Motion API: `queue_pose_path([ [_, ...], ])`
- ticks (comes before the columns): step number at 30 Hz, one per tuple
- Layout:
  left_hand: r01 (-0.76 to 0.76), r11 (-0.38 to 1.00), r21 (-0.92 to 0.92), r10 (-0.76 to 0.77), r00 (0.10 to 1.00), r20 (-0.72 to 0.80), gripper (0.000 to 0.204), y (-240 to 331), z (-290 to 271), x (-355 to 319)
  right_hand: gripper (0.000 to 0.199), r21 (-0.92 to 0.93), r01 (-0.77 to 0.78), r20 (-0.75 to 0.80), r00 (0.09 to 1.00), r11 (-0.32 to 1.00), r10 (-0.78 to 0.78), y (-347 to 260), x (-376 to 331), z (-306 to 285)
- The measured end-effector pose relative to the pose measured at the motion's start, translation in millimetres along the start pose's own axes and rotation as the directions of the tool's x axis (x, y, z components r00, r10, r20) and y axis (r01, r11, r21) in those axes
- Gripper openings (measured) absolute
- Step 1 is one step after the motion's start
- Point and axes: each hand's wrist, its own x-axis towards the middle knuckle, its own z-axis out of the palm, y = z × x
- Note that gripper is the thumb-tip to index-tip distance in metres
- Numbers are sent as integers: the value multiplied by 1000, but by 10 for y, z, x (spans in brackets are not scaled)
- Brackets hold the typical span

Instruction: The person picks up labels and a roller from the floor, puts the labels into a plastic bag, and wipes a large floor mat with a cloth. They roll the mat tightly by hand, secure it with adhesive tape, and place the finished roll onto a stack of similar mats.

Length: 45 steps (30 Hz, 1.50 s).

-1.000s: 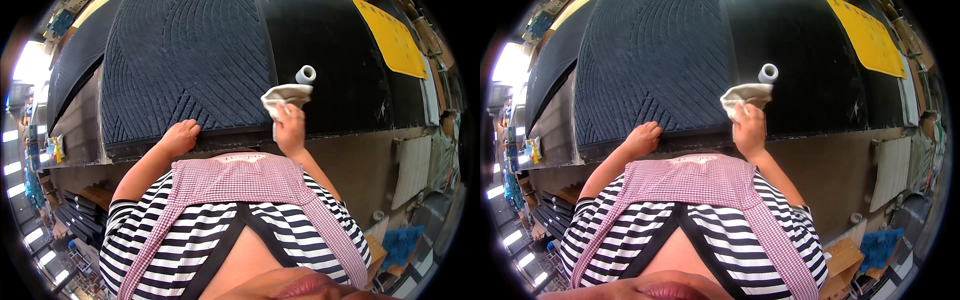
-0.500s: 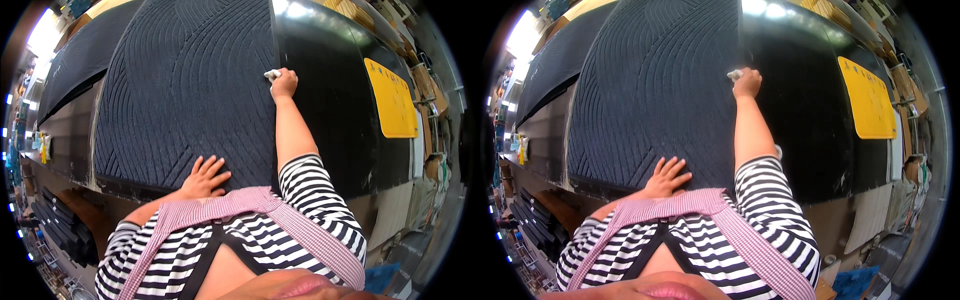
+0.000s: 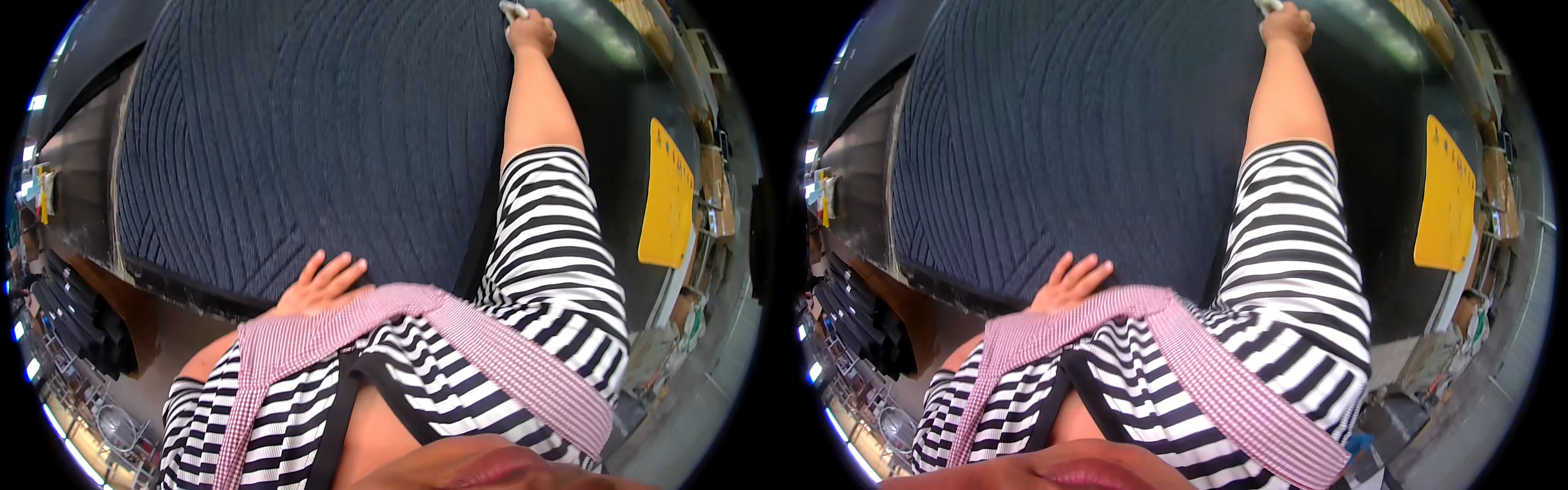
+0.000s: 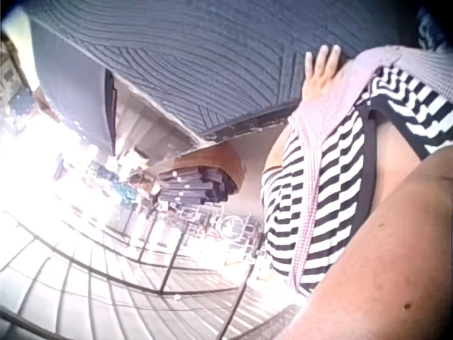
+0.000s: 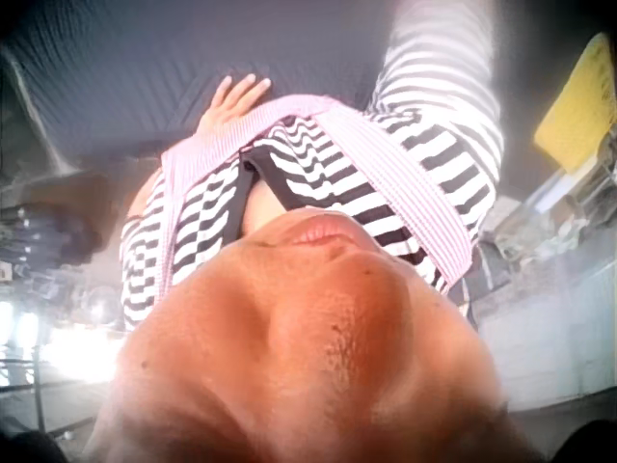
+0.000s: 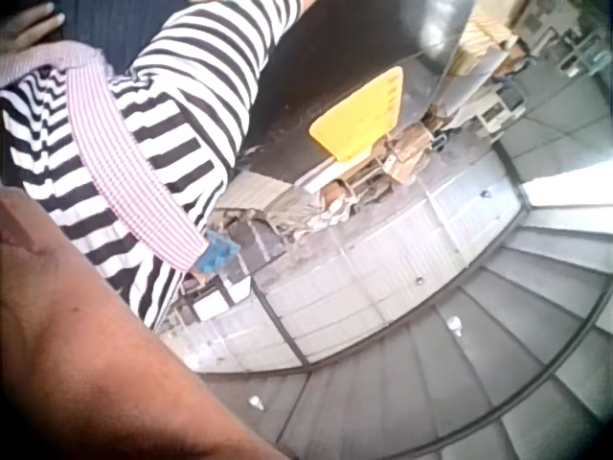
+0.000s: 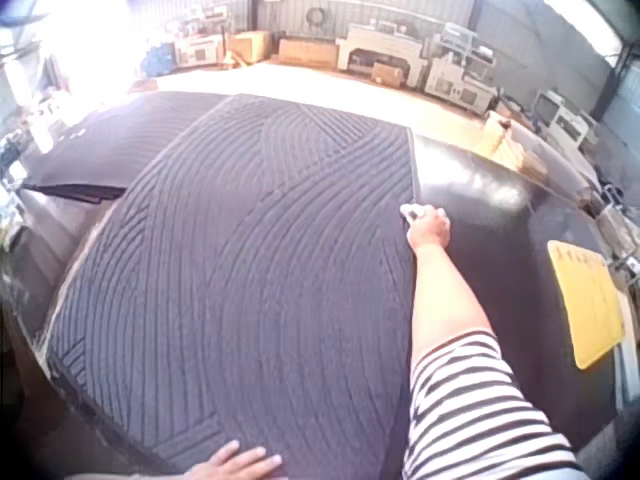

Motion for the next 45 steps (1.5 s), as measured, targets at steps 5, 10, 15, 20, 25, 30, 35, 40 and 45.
queue_pose_path([
  [5,54,983,-173,-69,994,-81,56,27,91,14,47,-47,-218,348,911,975,221,-428,-1018,-1106],
  [10,12,994,-108,-27,990,-141,59,6,78,19,32,-76,-166,423,888,983,182,-75,-2498,-1895],
  [15,5,999,-52,-16,977,-214,60,20,132,-34,43,-31,-118,501,858,993,118,19,-4029,-2777],
  [20,-51,999,-15,44,958,-284,60,33,180,-48,42,-10,-146,477,868,989,134,211,-5431,-3510],
  [25,-88,995,-56,65,944,-324,57,-11,225,-96,34,-55,-383,600,726,922,337,374,-5828,-3926],
  [30,-282,855,-436,24,860,-510,33,-515,4,-525,14,64,-48,229,973,997,32,-146,-5797,-3548],
  [35,366,925,105,-210,721,-661,31,-1760,-16,-1813,9,449,250,187,913,858,-363,-1878,-6051,-3093],
  [40,334,942,41,-252,782,-570,41,-2178,146,-2462,13,432,491,102,807,757,-582,-2454,-5862,-3015],
  [45,367,929,54,-274,779,-564,42,-2140,189,-2495,17,401,283,152,917,871,-368,-1092,-5599,-3212],
])
